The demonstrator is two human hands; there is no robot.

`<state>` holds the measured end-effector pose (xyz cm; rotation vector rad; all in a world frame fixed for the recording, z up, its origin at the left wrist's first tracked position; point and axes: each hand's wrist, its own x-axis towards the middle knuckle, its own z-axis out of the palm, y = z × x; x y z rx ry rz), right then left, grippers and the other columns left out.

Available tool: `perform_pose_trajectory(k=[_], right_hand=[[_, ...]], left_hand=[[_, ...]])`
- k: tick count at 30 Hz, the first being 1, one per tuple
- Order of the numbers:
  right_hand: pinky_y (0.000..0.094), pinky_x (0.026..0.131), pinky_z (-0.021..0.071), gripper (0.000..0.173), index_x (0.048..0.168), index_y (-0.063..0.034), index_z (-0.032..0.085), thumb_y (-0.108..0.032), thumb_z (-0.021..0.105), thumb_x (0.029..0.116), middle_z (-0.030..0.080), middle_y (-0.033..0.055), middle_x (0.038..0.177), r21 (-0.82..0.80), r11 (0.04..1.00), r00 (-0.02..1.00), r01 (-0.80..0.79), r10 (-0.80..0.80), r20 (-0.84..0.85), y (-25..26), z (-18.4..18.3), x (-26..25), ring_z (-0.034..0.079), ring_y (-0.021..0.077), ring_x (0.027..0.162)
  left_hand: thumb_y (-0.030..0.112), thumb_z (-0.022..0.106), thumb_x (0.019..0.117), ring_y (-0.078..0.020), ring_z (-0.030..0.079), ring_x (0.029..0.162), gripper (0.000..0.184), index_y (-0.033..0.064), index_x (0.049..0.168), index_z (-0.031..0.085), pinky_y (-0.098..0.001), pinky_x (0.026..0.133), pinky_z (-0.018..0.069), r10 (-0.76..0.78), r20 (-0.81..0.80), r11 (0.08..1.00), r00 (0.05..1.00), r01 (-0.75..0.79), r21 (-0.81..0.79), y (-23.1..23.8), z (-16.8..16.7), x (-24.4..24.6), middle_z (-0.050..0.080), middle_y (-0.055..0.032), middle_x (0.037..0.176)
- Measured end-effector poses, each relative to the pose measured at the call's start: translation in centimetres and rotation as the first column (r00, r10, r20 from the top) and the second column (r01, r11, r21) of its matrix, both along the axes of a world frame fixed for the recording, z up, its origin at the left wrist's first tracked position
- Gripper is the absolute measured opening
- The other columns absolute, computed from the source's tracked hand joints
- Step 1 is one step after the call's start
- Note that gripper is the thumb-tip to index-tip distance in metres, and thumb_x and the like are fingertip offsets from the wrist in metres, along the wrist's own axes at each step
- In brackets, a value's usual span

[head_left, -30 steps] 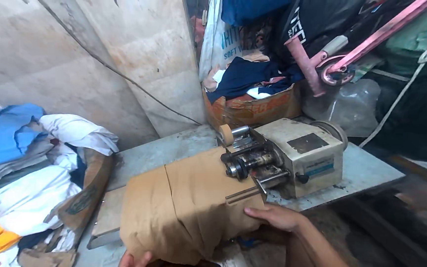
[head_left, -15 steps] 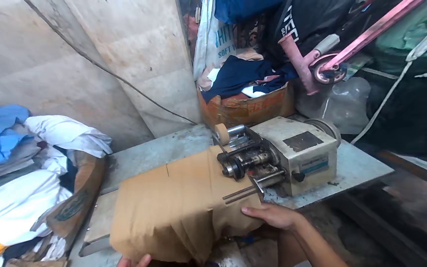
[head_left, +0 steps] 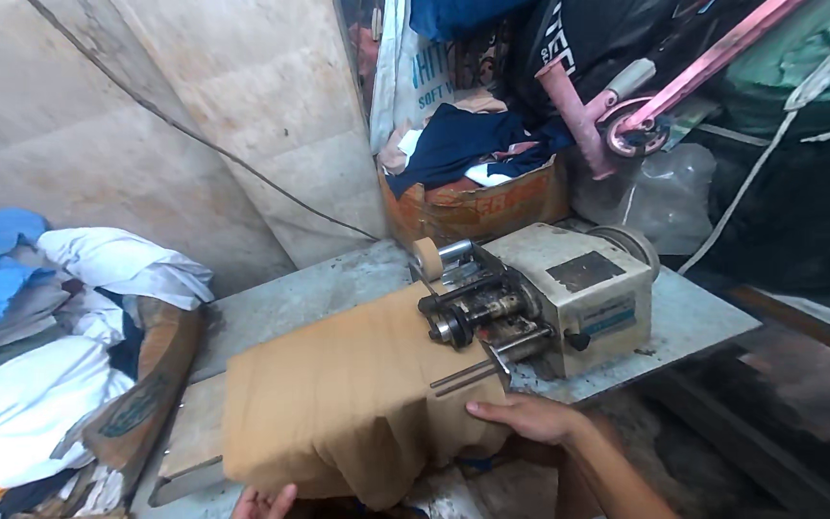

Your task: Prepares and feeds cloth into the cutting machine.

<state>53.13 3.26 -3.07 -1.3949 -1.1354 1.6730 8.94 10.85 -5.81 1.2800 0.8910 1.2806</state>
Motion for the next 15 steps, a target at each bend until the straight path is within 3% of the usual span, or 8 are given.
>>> perform_pose_trajectory(k=[2, 4, 6, 8, 10, 12, 15], right_hand=[[0.0344, 0.102, 0.0550, 0.049, 0.131, -0.0099, 0.065, -0.049, 0.059, 0.1016, 0.074, 0.0014, 0.116, 0.000, 1.000, 1.000, 0.003, -0.003, 0.006, 0.0, 0.0, 0.0, 0.069, 0.0089, 0.110], [0.0343, 0.103, 0.0544, 0.050, 0.132, -0.0100, 0.064, -0.050, 0.058, 0.1017, 0.074, 0.0014, 0.117, 0.001, 1.000, 1.000, -0.005, 0.005, 0.016, -0.1, -0.1, 0.0, 0.069, 0.0087, 0.112], [0.0349, 0.104, 0.0534, 0.051, 0.132, -0.0089, 0.063, -0.049, 0.058, 0.1023, 0.073, 0.0026, 0.119, -0.006, 1.000, 0.999, -0.015, 0.015, 0.036, 0.0, 0.0, 0.0, 0.068, 0.0091, 0.113], [0.0369, 0.104, 0.0536, 0.052, 0.131, -0.0082, 0.064, -0.051, 0.058, 0.1018, 0.073, 0.0039, 0.118, -0.013, 1.000, 0.998, -0.013, 0.014, 0.060, 0.1, 0.0, 0.1, 0.068, 0.0106, 0.112], [0.0375, 0.102, 0.0546, 0.053, 0.129, -0.0087, 0.065, -0.053, 0.058, 0.1010, 0.074, 0.0035, 0.115, -0.019, 1.000, 0.998, -0.015, 0.016, 0.067, 0.1, -0.1, 0.1, 0.069, 0.0109, 0.110], [0.0373, 0.104, 0.0541, 0.054, 0.131, -0.0093, 0.064, -0.053, 0.058, 0.1010, 0.074, 0.0035, 0.117, -0.026, 0.999, 0.998, -0.020, 0.022, 0.061, 0.1, -0.1, 0.1, 0.069, 0.0109, 0.112], [0.0378, 0.104, 0.0534, 0.054, 0.132, -0.0091, 0.064, -0.054, 0.057, 0.1011, 0.073, 0.0040, 0.118, -0.032, 0.999, 0.997, -0.020, 0.022, 0.071, 0.2, 0.0, 0.0, 0.068, 0.0114, 0.113]], left_hand=[[0.022, 0.076, 0.0916, -0.0070, 0.071, 0.105, 0.029, 0.0242, 0.120, 0.071, -0.0318, 0.097, 0.0575, -0.071, 0.123, 0.996, 0.990, 0.064, 0.055, 0.1, -0.2, -0.4, 0.077, 0.0050, 0.112], [0.023, 0.074, 0.0936, -0.0075, 0.071, 0.104, 0.026, 0.0241, 0.120, 0.071, -0.0319, 0.097, 0.0574, -0.046, 0.202, 0.996, 0.978, 0.031, 0.079, 0.4, -0.5, -0.6, 0.076, 0.0039, 0.111], [0.016, 0.077, 0.0905, -0.0073, 0.072, 0.101, 0.031, 0.0192, 0.119, 0.066, -0.0305, 0.094, 0.0587, 0.034, 0.067, 0.999, 0.997, -0.035, 0.023, 0.1, -0.1, 0.2, 0.077, 0.0055, 0.108], [0.013, 0.077, 0.0894, -0.0062, 0.072, 0.101, 0.034, 0.0168, 0.121, 0.063, -0.0298, 0.094, 0.0594, 0.002, -0.056, 1.000, 0.998, -0.003, -0.003, -0.4, 0.4, 0.7, 0.076, 0.0076, 0.108], [0.028, 0.076, 0.0921, -0.0061, 0.071, 0.105, 0.029, 0.0248, 0.120, 0.071, -0.0309, 0.097, 0.0577, -0.098, 0.089, 0.994, 0.991, 0.093, 0.061, -0.1, -0.2, 0.0, 0.076, 0.0069, 0.113], [0.032, 0.071, 0.0955, -0.0069, 0.069, 0.109, 0.028, 0.0254, 0.123, 0.071, -0.0324, 0.100, 0.0562, -0.115, 0.160, 0.988, 0.980, 0.097, 0.118, 0.5, -0.4, -0.4, 0.075, 0.0059, 0.116], [0.014, 0.079, 0.0878, -0.0076, 0.072, 0.101, 0.034, 0.0187, 0.119, 0.065, -0.0313, 0.094, 0.0595, -0.018, 0.002, 1.000, 1.000, 0.018, 0.019, -0.2, 0.6, 0.8, 0.077, 0.0065, 0.108]])
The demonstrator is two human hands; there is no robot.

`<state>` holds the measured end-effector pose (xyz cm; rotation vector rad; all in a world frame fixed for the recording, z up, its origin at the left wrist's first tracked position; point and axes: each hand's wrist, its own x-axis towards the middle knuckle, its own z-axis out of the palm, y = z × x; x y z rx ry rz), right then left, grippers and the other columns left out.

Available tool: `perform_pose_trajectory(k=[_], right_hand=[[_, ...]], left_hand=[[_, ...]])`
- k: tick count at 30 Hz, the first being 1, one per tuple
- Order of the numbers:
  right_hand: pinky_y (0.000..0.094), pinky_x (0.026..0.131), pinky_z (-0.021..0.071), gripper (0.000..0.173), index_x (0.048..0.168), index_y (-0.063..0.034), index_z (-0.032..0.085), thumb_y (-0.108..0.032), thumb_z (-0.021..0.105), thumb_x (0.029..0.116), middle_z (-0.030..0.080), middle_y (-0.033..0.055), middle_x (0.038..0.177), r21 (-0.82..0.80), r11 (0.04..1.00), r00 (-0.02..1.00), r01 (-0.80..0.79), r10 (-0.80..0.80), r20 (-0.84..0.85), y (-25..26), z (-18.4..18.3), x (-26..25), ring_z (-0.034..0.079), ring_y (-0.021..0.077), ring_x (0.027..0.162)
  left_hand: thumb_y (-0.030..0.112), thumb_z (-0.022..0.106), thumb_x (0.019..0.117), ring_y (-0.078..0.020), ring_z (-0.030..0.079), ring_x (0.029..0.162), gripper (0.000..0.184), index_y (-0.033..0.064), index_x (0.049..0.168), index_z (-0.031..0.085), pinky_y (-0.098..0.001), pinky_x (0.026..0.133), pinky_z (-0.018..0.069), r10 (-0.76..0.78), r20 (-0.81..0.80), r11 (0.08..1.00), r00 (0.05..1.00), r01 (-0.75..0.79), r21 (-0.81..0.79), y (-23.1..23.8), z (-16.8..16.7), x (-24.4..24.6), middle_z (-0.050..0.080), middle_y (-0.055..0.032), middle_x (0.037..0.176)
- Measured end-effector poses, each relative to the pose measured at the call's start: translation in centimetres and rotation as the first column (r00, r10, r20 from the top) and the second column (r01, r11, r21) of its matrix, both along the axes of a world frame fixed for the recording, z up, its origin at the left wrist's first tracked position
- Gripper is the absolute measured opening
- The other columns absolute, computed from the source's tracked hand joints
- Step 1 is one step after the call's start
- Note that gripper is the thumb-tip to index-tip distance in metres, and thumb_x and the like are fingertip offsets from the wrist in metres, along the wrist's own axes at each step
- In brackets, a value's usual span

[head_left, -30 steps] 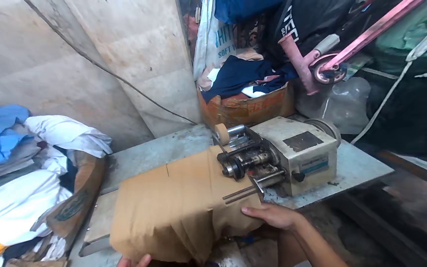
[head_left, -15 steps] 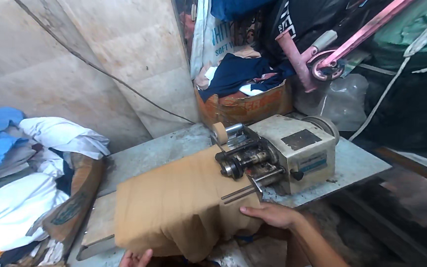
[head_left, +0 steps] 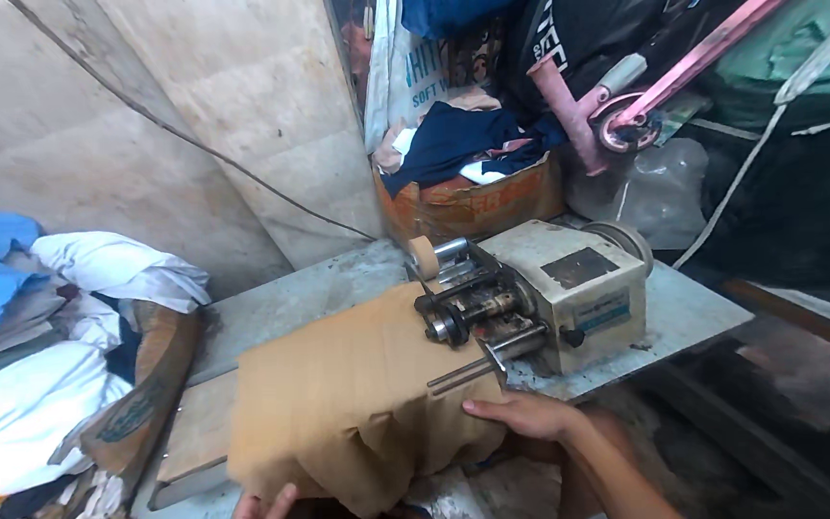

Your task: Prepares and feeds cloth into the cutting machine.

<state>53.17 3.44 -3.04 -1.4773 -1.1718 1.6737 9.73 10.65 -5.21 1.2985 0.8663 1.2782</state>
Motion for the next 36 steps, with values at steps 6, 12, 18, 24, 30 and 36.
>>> perform_pose_trajectory(k=[6, 12, 18, 24, 30, 36], right_hand=[[0.0358, 0.105, 0.0532, 0.051, 0.132, -0.0099, 0.064, -0.050, 0.057, 0.1026, 0.073, 0.0025, 0.119, 0.032, 0.999, 0.999, -0.007, 0.008, -0.038, 0.0, -0.2, 0.0, 0.068, 0.0095, 0.113], [0.0357, 0.105, 0.0529, 0.052, 0.134, -0.0097, 0.063, -0.050, 0.056, 0.1027, 0.073, 0.0030, 0.120, 0.039, 0.999, 0.999, -0.015, 0.016, -0.034, 0.0, -0.1, 0.1, 0.067, 0.0098, 0.114], [0.0365, 0.105, 0.0533, 0.054, 0.134, -0.0096, 0.063, -0.053, 0.056, 0.1022, 0.073, 0.0033, 0.120, 0.013, 1.000, 0.999, -0.009, 0.009, -0.031, 0.0, 0.0, 0.1, 0.068, 0.0108, 0.114], [0.0331, 0.105, 0.0530, 0.047, 0.133, -0.0080, 0.062, -0.045, 0.056, 0.1043, 0.073, 0.0018, 0.120, 0.055, 0.998, 0.998, -0.010, 0.013, -0.068, 0.0, 0.1, -0.1, 0.067, 0.0077, 0.114], [0.0343, 0.105, 0.0533, 0.051, 0.134, -0.0101, 0.063, -0.050, 0.057, 0.1028, 0.073, 0.0020, 0.119, 0.015, 1.000, 0.999, -0.004, 0.004, -0.037, 0.0, 0.1, 0.0, 0.068, 0.0087, 0.113], [0.0349, 0.106, 0.0526, 0.051, 0.134, -0.0099, 0.063, -0.050, 0.055, 0.1034, 0.073, 0.0020, 0.121, 0.039, 0.999, 0.999, -0.023, 0.025, -0.042, 0.1, -0.1, 0.1, 0.067, 0.0091, 0.115]], left_hand=[[0.018, 0.075, 0.0926, -0.0081, 0.071, 0.104, 0.029, 0.0220, 0.121, 0.071, -0.0323, 0.095, 0.0585, -0.056, 0.154, 0.997, 0.986, 0.047, 0.064, 0.6, -1.1, -0.8, 0.076, 0.0033, 0.112], [0.021, 0.077, 0.0910, -0.0068, 0.071, 0.106, 0.031, 0.0252, 0.121, 0.071, -0.0316, 0.098, 0.0568, -0.114, 0.150, 0.993, 0.982, 0.109, 0.045, 0.3, -0.6, -1.4, 0.076, 0.0053, 0.114], [0.019, 0.080, 0.0873, -0.0076, 0.071, 0.104, 0.036, 0.0240, 0.121, 0.070, -0.0316, 0.096, 0.0578, -0.141, 0.089, 0.990, 0.986, 0.141, 0.000, 0.4, -0.6, -1.7, 0.076, 0.0052, 0.112], [0.015, 0.084, 0.0837, -0.0084, 0.072, 0.101, 0.039, 0.0216, 0.118, 0.067, -0.0314, 0.094, 0.0596, -0.068, 0.000, 0.996, 0.998, 0.067, -0.056, 0.3, -0.3, -0.6, 0.077, 0.0059, 0.108], [0.018, 0.076, 0.0915, -0.0092, 0.071, 0.105, 0.032, 0.0210, 0.122, 0.069, -0.0333, 0.096, 0.0587, -0.010, 0.184, 1.000, 0.983, 0.007, 0.018, 0.7, -1.3, -0.5, 0.076, 0.0031, 0.113], [0.023, 0.077, 0.0904, -0.0076, 0.071, 0.105, 0.034, 0.0253, 0.124, 0.070, -0.0328, 0.095, 0.0588, -0.082, 0.159, 0.996, 0.984, 0.077, 0.038, 0.5, -1.0, -0.9, 0.076, 0.0049, 0.114]])
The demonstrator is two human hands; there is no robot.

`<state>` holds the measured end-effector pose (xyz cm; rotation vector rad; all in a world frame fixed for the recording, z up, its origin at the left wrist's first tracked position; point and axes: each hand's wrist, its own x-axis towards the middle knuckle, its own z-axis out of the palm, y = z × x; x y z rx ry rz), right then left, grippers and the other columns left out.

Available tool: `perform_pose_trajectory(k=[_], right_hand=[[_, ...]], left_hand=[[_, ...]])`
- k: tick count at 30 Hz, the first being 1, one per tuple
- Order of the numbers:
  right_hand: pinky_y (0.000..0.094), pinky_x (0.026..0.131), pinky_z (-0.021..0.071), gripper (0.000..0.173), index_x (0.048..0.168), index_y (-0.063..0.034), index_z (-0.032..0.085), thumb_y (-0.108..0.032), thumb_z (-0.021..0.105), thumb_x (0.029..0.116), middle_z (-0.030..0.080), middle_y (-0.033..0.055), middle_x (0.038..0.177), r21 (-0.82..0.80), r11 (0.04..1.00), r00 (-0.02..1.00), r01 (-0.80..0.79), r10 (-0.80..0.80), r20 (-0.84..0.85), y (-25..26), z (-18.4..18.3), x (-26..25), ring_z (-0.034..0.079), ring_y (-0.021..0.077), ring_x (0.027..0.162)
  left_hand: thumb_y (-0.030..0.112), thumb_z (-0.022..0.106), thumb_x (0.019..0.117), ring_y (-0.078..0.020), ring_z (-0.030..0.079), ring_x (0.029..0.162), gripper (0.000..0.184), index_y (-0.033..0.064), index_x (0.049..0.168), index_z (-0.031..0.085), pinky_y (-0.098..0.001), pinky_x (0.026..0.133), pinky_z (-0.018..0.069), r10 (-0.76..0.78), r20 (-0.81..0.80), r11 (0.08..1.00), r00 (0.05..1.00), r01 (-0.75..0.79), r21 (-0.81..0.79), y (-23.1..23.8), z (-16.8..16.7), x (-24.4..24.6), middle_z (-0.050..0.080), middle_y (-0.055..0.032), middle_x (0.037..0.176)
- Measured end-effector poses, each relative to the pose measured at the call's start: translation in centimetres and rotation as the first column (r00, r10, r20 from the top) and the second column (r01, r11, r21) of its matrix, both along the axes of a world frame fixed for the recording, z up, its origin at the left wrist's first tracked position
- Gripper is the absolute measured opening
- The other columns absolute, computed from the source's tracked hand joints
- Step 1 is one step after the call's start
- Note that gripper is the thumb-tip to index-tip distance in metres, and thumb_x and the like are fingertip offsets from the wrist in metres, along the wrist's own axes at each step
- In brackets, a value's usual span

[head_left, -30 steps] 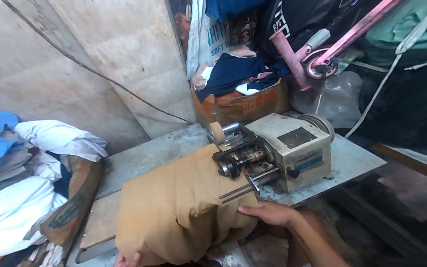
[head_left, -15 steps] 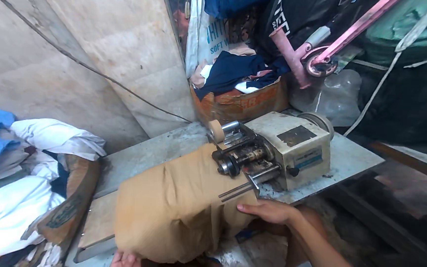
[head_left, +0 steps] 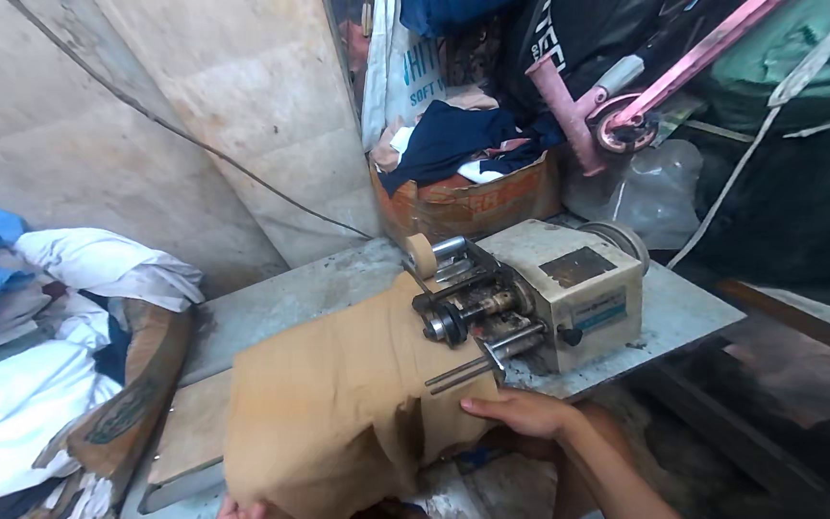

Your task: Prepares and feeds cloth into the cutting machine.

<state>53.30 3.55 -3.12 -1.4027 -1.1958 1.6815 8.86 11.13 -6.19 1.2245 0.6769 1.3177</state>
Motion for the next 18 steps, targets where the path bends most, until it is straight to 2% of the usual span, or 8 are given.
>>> perform_pose_trajectory(k=[3, 5, 7, 9, 12, 14, 16, 18], right_hand=[[0.0353, 0.107, 0.0521, 0.051, 0.134, -0.0097, 0.063, -0.050, 0.054, 0.1038, 0.073, 0.0024, 0.121, 0.005, 1.000, 1.000, 0.006, -0.006, -0.003, -0.1, -0.1, 0.0, 0.067, 0.0092, 0.116], [0.0355, 0.105, 0.0532, 0.050, 0.132, -0.0097, 0.064, -0.049, 0.055, 0.1036, 0.073, 0.0022, 0.119, 0.009, 1.000, 0.999, 0.021, -0.021, -0.033, -0.1, -0.2, 0.1, 0.068, 0.0097, 0.114], [0.0349, 0.104, 0.0544, 0.048, 0.131, -0.0099, 0.064, -0.048, 0.055, 0.1037, 0.074, 0.0015, 0.117, 0.010, 0.999, 0.996, 0.038, -0.037, -0.078, -0.2, -0.2, 0.2, 0.069, 0.0098, 0.112], [0.0357, 0.102, 0.0559, 0.046, 0.130, -0.0093, 0.065, -0.046, 0.056, 0.1035, 0.075, 0.0021, 0.116, 0.005, 0.999, 0.991, 0.053, -0.052, -0.127, -0.2, -0.5, 0.2, 0.070, 0.0112, 0.110], [0.0360, 0.101, 0.0564, 0.045, 0.130, -0.0096, 0.064, -0.045, 0.056, 0.1038, 0.075, 0.0018, 0.115, 0.015, 0.999, 0.985, 0.045, -0.042, -0.165, -0.1, -0.7, 0.3, 0.070, 0.0115, 0.110], [0.0359, 0.102, 0.0559, 0.045, 0.130, -0.0096, 0.064, -0.045, 0.057, 0.1032, 0.075, 0.0017, 0.116, 0.022, 0.999, 0.983, 0.046, -0.041, -0.181, -0.2, -0.7, 0.3, 0.070, 0.0114, 0.110], [0.0355, 0.104, 0.0549, 0.045, 0.131, -0.0096, 0.064, -0.044, 0.058, 0.1027, 0.074, 0.0012, 0.117, 0.031, 0.998, 0.981, 0.052, -0.045, -0.186, -0.4, -0.7, 0.3, 0.069, 0.0107, 0.112], [0.0349, 0.105, 0.0544, 0.043, 0.131, -0.0093, 0.064, -0.042, 0.058, 0.1033, 0.074, 0.0009, 0.118, 0.041, 0.998, 0.981, 0.054, -0.045, -0.187, -0.5, -0.7, 0.3, 0.069, 0.0102, 0.113]], left_hand=[[0.011, 0.078, 0.0877, -0.0091, 0.072, 0.100, 0.036, 0.0160, 0.121, 0.066, -0.0326, 0.093, 0.0601, 0.118, -0.117, 0.991, 0.986, -0.124, -0.047, -0.2, 0.5, 0.8, 0.077, 0.0036, 0.108], [0.008, 0.080, 0.0850, -0.0090, 0.073, 0.098, 0.039, 0.0129, 0.120, 0.063, -0.0325, 0.092, 0.0610, 0.077, -0.227, 0.993, 0.971, -0.094, -0.065, -0.6, 1.0, 0.9, 0.077, 0.0038, 0.105], [0.022, 0.078, 0.0899, -0.0070, 0.071, 0.105, 0.034, 0.0227, 0.123, 0.069, -0.0316, 0.097, 0.0577, -0.003, -0.081, 1.000, 0.997, 0.001, -0.025, -0.2, 0.2, -0.4, 0.076, 0.0051, 0.112], [0.022, 0.075, 0.0931, -0.0082, 0.071, 0.105, 0.030, 0.0211, 0.123, 0.069, -0.0325, 0.097, 0.0572, 0.038, -0.007, 0.999, 0.999, -0.038, 0.000, 0.2, -0.3, -0.7, 0.076, 0.0033, 0.113], [0.010, 0.079, 0.0858, -0.0081, 0.073, 0.098, 0.038, 0.0139, 0.119, 0.062, -0.0313, 0.091, 0.0608, 0.095, -0.242, 0.991, 0.966, -0.115, -0.069, -0.4, 0.8, 0.3, 0.077, 0.0053, 0.105], [0.019, 0.080, 0.0878, -0.0076, 0.072, 0.104, 0.037, 0.0221, 0.122, 0.068, -0.0314, 0.095, 0.0587, -0.006, -0.124, 0.998, 0.992, -0.002, -0.061, -0.3, 0.3, -0.7, 0.077, 0.0056, 0.112], [0.028, 0.072, 0.0948, -0.0082, 0.069, 0.112, 0.033, 0.0268, 0.128, 0.068, -0.0336, 0.101, 0.0558, -0.083, 0.058, 0.997, 0.995, 0.083, 0.002, 0.3, -0.3, -1.6, 0.075, 0.0047, 0.119], [0.025, 0.073, 0.0940, -0.0093, 0.070, 0.109, 0.032, 0.0251, 0.126, 0.069, -0.0339, 0.098, 0.0574, -0.040, 0.028, 0.999, 0.999, 0.041, -0.025, 0.2, -0.1, -1.3, 0.075, 0.0038, 0.117]])
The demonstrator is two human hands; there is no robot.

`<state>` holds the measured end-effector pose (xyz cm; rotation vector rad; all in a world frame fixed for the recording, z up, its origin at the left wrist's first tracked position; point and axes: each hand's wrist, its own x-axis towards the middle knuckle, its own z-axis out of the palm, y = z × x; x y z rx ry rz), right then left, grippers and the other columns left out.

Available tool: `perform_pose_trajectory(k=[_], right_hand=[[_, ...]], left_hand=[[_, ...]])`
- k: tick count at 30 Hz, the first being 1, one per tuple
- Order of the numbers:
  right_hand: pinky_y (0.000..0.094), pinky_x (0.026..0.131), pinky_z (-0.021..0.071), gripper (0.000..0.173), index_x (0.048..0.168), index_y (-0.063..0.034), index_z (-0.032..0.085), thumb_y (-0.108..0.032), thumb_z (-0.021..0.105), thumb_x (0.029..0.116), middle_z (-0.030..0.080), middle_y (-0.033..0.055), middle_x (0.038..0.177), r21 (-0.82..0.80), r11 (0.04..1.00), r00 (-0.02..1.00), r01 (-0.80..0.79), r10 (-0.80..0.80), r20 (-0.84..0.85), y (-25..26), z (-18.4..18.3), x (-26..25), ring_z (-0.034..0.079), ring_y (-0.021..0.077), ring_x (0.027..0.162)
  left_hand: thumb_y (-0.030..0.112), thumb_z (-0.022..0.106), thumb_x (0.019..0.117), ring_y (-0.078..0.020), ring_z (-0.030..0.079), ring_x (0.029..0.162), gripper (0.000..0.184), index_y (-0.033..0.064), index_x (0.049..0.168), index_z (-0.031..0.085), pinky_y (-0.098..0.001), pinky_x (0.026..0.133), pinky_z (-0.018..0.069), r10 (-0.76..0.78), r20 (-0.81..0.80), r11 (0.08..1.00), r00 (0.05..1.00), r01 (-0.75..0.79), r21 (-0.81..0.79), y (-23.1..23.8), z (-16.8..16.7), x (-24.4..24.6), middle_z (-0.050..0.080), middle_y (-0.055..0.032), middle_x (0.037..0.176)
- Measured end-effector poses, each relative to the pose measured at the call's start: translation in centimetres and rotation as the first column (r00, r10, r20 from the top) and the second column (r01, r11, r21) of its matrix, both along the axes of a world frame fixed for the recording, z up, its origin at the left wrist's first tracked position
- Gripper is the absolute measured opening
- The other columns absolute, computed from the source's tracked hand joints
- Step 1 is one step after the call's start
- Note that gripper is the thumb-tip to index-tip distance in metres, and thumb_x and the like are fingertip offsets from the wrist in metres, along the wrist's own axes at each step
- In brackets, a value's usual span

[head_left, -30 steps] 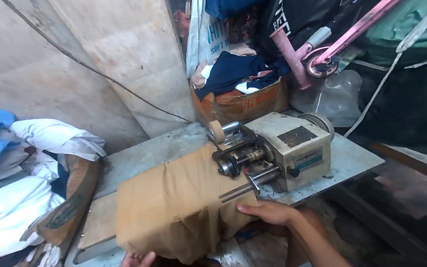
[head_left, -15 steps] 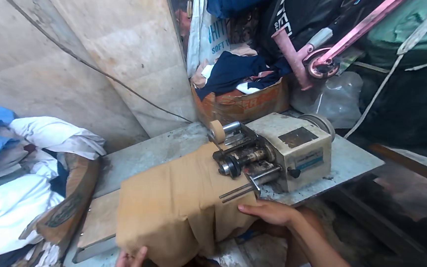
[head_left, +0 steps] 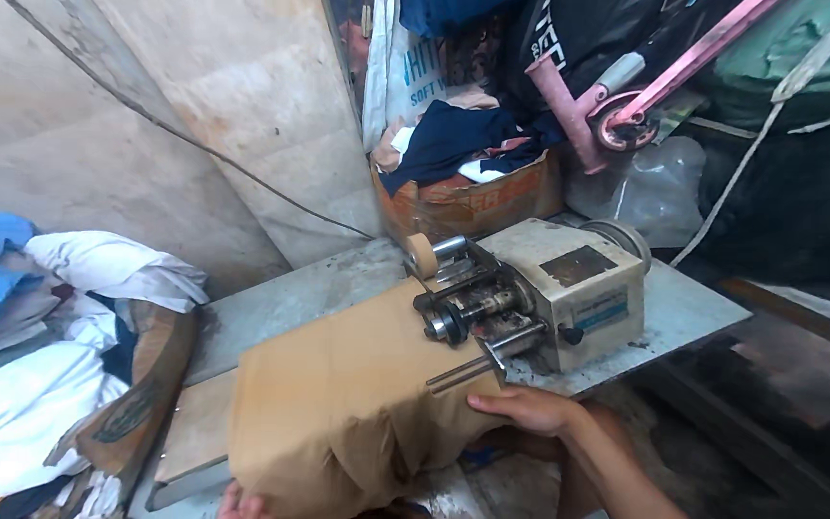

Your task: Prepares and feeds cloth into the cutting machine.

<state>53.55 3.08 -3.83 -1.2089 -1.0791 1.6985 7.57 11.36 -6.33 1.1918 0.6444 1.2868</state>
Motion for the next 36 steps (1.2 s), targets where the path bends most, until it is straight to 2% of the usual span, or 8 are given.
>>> perform_pose_trajectory(k=[10, 14, 18, 21, 25, 29, 33, 36], right_hand=[[0.0345, 0.103, 0.0548, 0.045, 0.132, -0.0095, 0.064, -0.044, 0.057, 0.1037, 0.074, 0.0013, 0.117, -0.030, 0.999, 0.998, -0.012, 0.014, 0.059, 0.3, 0.1, -0.1, 0.069, 0.0097, 0.112], [0.0353, 0.103, 0.0554, 0.046, 0.130, -0.0099, 0.065, -0.047, 0.057, 0.1031, 0.075, 0.0015, 0.116, -0.030, 0.999, 0.999, -0.016, 0.017, 0.045, 0.2, 0.0, 0.0, 0.070, 0.0104, 0.111], [0.0349, 0.104, 0.0547, 0.047, 0.129, -0.0095, 0.066, -0.047, 0.057, 0.1027, 0.075, 0.0016, 0.117, -0.025, 1.000, 0.999, -0.003, 0.004, 0.046, 0.3, 0.0, 0.0, 0.069, 0.0103, 0.112], [0.0352, 0.104, 0.0550, 0.047, 0.129, -0.0091, 0.066, -0.047, 0.058, 0.1025, 0.075, 0.0019, 0.117, -0.024, 1.000, 0.999, 0.001, 0.000, 0.033, 0.2, -0.1, 0.0, 0.070, 0.0109, 0.112], [0.0363, 0.103, 0.0554, 0.048, 0.130, -0.0088, 0.065, -0.047, 0.058, 0.1025, 0.075, 0.0026, 0.117, -0.030, 1.000, 0.999, 0.003, -0.002, 0.036, 0.3, -0.2, 0.0, 0.070, 0.0121, 0.111], [0.0359, 0.104, 0.0550, 0.049, 0.131, -0.0091, 0.064, -0.048, 0.058, 0.1025, 0.074, 0.0018, 0.117, -0.026, 1.000, 0.999, 0.004, -0.003, 0.055, 0.1, 0.0, 0.0, 0.069, 0.0110, 0.112], [0.0349, 0.106, 0.0532, 0.049, 0.132, -0.0087, 0.064, -0.048, 0.057, 0.1027, 0.074, 0.0013, 0.120, -0.021, 1.000, 0.997, -0.007, 0.009, 0.077, 0.2, 0.1, -0.1, 0.068, 0.0094, 0.115], [0.0355, 0.104, 0.0547, 0.049, 0.132, -0.0095, 0.064, -0.049, 0.058, 0.1022, 0.074, 0.0014, 0.118, -0.017, 1.000, 0.998, -0.014, 0.015, 0.067, 0.2, -0.1, 0.0, 0.069, 0.0102, 0.113]], left_hand=[[0.012, 0.081, 0.0858, -0.0097, 0.073, 0.099, 0.038, 0.0175, 0.119, 0.064, -0.0331, 0.092, 0.0610, 0.096, -0.213, 0.994, 0.972, -0.104, -0.024, -0.6, 0.9, 1.0, 0.077, 0.0041, 0.107], [0.028, 0.071, 0.0961, -0.0089, 0.068, 0.113, 0.032, 0.0251, 0.127, 0.069, -0.0350, 0.102, 0.0553, 0.010, 0.023, 0.999, 1.000, -0.011, 0.047, 0.4, -0.4, -0.7, 0.074, 0.0048, 0.120], [0.016, 0.081, 0.0875, -0.0088, 0.072, 0.103, 0.037, 0.0205, 0.121, 0.064, -0.0331, 0.096, 0.0589, 0.074, -0.175, 0.996, 0.982, -0.081, -0.033, -0.7, 0.7, 0.8, 0.076, 0.0051, 0.111], [0.027, 0.073, 0.0939, -0.0075, 0.069, 0.110, 0.033, 0.0253, 0.126, 0.068, -0.0334, 0.100, 0.0567, 0.035, -0.021, 0.999, 0.999, -0.034, 0.023, -0.3, 0.1, 0.1, 0.075, 0.0053, 0.117], [0.006, 0.077, 0.0871, -0.0101, 0.073, 0.100, 0.041, 0.0110, 0.124, 0.060, -0.0346, 0.093, 0.0606, 0.156, -0.228, 0.985, 0.961, -0.168, -0.035, -1.1, 0.9, 1.8, 0.076, 0.0029, 0.108], [0.023, 0.073, 0.0943, -0.0083, 0.071, 0.108, 0.032, 0.0236, 0.126, 0.067, -0.0332, 0.098, 0.0578, 0.075, -0.006, 0.997, 0.997, -0.075, 0.000, -0.4, 0.1, 0.4, 0.075, 0.0041, 0.115], [0.009, 0.077, 0.0878, -0.0101, 0.072, 0.101, 0.038, 0.0133, 0.123, 0.062, -0.0344, 0.093, 0.0605, 0.148, -0.187, 0.988, 0.971, -0.154, -0.016, -0.9, 0.8, 1.4, 0.076, 0.0034, 0.109], [0.022, 0.076, 0.0918, -0.0075, 0.071, 0.106, 0.033, 0.0236, 0.123, 0.068, -0.0326, 0.097, 0.0581, 0.114, -0.051, 0.993, 0.992, -0.114, -0.003, -0.7, 0.4, 0.6, 0.076, 0.0057, 0.114]])
